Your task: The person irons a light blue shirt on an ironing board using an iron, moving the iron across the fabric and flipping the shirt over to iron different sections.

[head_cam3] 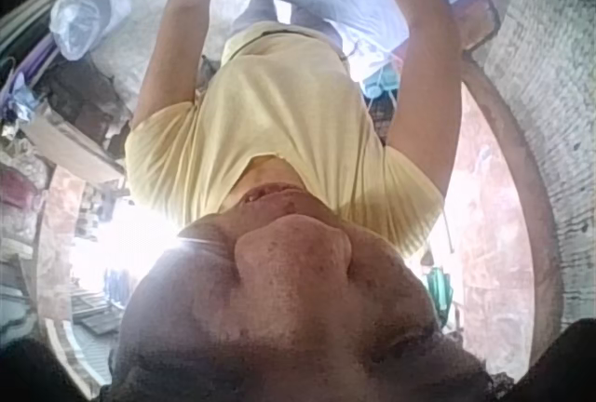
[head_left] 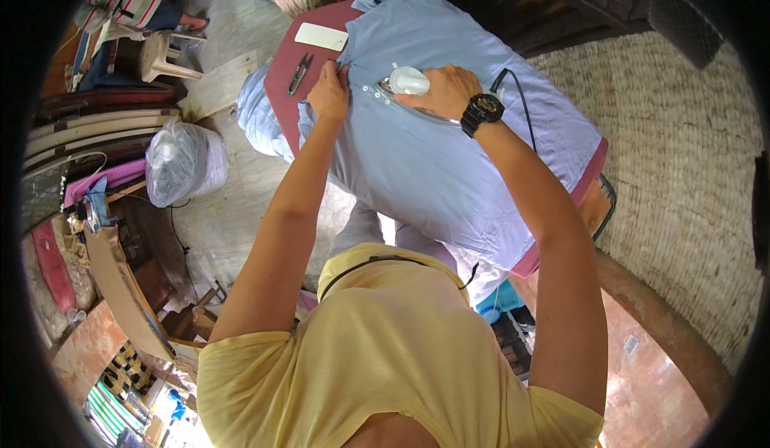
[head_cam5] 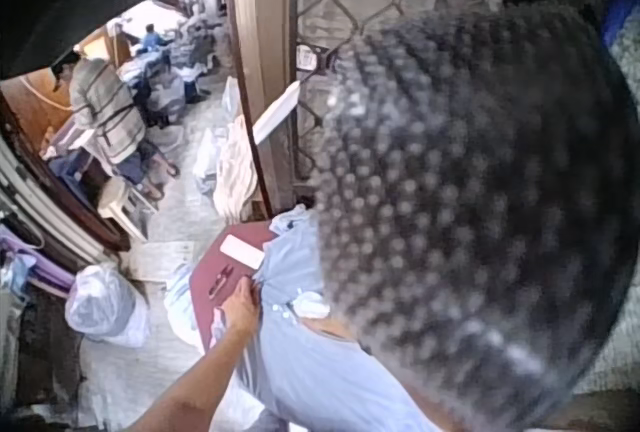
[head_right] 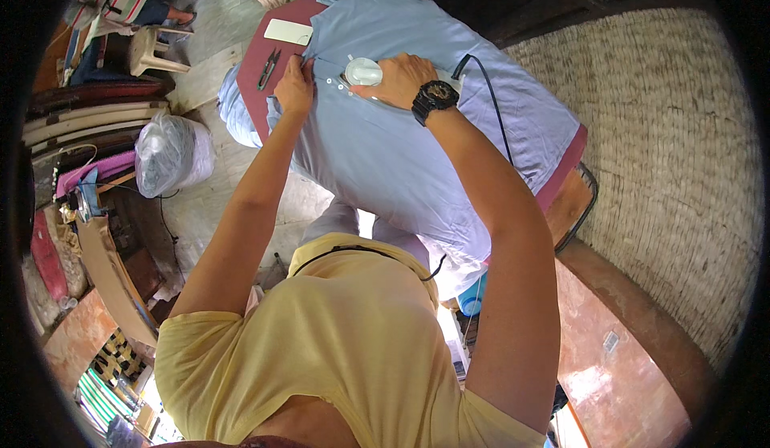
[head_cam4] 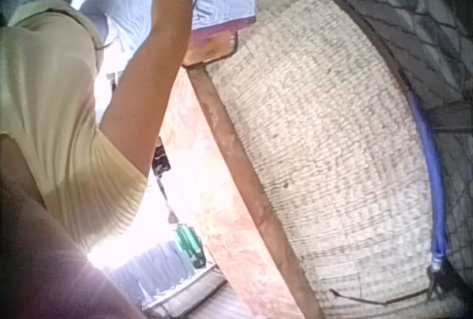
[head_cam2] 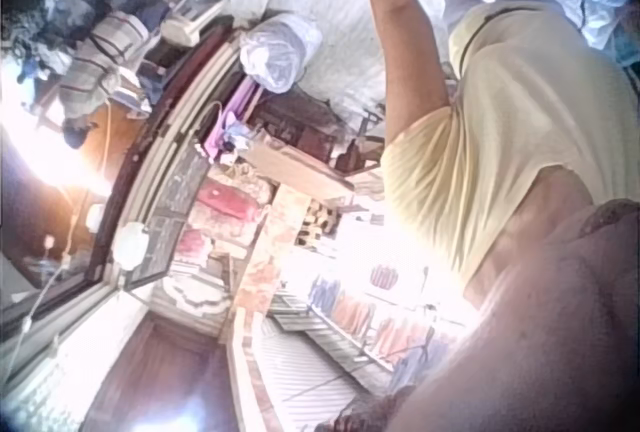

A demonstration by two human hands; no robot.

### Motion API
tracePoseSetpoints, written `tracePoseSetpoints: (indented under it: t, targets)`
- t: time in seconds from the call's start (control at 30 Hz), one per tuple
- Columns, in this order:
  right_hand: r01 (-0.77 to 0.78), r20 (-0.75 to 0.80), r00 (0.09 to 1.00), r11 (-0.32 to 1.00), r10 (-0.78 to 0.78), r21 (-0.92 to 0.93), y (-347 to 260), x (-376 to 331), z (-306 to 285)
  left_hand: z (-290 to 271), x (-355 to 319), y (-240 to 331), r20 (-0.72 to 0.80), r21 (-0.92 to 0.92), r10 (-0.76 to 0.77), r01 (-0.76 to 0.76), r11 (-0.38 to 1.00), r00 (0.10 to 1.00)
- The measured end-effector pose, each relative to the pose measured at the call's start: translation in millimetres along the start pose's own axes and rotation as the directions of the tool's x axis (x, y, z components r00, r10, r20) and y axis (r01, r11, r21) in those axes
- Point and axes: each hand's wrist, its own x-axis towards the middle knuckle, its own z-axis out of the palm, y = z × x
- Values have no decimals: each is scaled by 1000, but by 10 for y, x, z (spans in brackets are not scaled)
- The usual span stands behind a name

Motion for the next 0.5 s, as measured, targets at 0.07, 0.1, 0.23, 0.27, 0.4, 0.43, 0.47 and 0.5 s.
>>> tracePoseSetpoints:
  t: [0.07,0.1,0.23,0.27,0.4,0.43,0.47,0.5]
  targets:
    - [-4,-12,1000,1000,5,9,-49,15,-4,11,-4,12,-6,1,2,-2,1000,1000]
    - [-6,-32,999,1000,6,7,-70,66,40,5,-1,7,-4,5,4,-4,1000,1000]
    - [-88,-102,991,996,86,-15,-16,-77,94,0,20,66,-1,15,9,-9,1000,1000]
    - [-102,-51,993,994,104,41,6,-172,88,9,28,55,-17,5,21,-21,1000,1000]
    - [-195,-27,979,969,201,155,242,-1019,116,1,6,25,-41,-4,38,-38,999,998]
    - [-210,-38,974,955,223,210,337,-1250,117,-7,10,15,-38,6,35,-35,999,999]
    - [-224,-48,968,938,245,265,423,-1480,101,-6,18,-1,8,67,3,-4,998,1000]
    - [-274,-75,950,926,302,259,476,-1720,81,-24,19,2,-5,59,11,-10,998,1000]
